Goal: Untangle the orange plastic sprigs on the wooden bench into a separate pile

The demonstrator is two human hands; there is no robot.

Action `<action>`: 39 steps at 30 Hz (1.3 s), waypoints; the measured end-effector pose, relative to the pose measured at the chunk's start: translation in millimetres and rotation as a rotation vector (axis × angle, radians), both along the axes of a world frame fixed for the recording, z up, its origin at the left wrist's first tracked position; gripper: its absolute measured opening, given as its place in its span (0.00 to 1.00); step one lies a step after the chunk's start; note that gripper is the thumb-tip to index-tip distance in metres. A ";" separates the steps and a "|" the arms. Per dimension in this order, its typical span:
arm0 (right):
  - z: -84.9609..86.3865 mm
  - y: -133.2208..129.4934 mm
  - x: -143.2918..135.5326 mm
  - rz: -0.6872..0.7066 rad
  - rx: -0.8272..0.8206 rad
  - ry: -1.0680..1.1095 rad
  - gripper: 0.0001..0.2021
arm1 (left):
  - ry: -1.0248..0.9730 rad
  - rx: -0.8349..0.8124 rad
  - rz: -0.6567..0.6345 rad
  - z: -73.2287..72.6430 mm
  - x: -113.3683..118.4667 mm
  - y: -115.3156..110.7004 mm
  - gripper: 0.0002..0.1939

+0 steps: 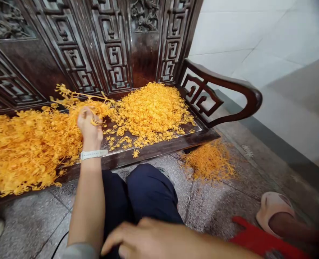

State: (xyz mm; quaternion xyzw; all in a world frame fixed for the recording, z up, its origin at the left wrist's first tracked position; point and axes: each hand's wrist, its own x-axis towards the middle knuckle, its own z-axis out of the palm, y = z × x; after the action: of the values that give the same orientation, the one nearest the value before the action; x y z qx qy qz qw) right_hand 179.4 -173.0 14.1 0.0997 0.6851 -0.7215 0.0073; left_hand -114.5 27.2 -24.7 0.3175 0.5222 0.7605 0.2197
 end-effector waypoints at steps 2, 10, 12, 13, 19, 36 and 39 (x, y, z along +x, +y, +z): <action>24.2 28.5 3.1 -0.231 0.185 0.037 0.21 | -0.177 -0.021 -0.213 1.8 9.0 -3.8 0.16; -4.3 212.5 -50.3 -1.248 0.957 0.018 0.36 | -0.447 -0.040 -0.509 1.7 31.9 -15.4 0.13; -23.7 237.2 -61.8 -1.280 0.875 0.063 0.36 | -0.473 -0.061 -0.524 -0.7 34.2 -13.9 0.15; -31.3 241.6 -66.5 -1.277 0.759 0.096 0.35 | -0.472 -0.056 -0.537 -2.1 35.1 -12.8 0.16; -62.0 211.6 -94.7 -1.010 -0.057 0.265 0.32 | -0.504 -0.027 -0.531 -4.8 37.9 -10.3 0.13; -89.2 128.7 -97.4 -0.763 0.046 0.405 0.22 | -1.100 0.110 -0.393 -8.3 12.5 5.9 0.27; -75.9 78.1 -69.6 -0.347 -0.027 0.399 0.20 | -1.110 0.206 -0.289 -4.4 -1.2 8.1 0.27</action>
State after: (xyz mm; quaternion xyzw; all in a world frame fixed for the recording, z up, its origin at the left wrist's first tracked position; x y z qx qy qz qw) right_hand 109.8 -95.0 -61.8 0.0713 0.6359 -0.7265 -0.2505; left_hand -115.7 35.3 -29.0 -0.0409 0.2035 0.8221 0.5301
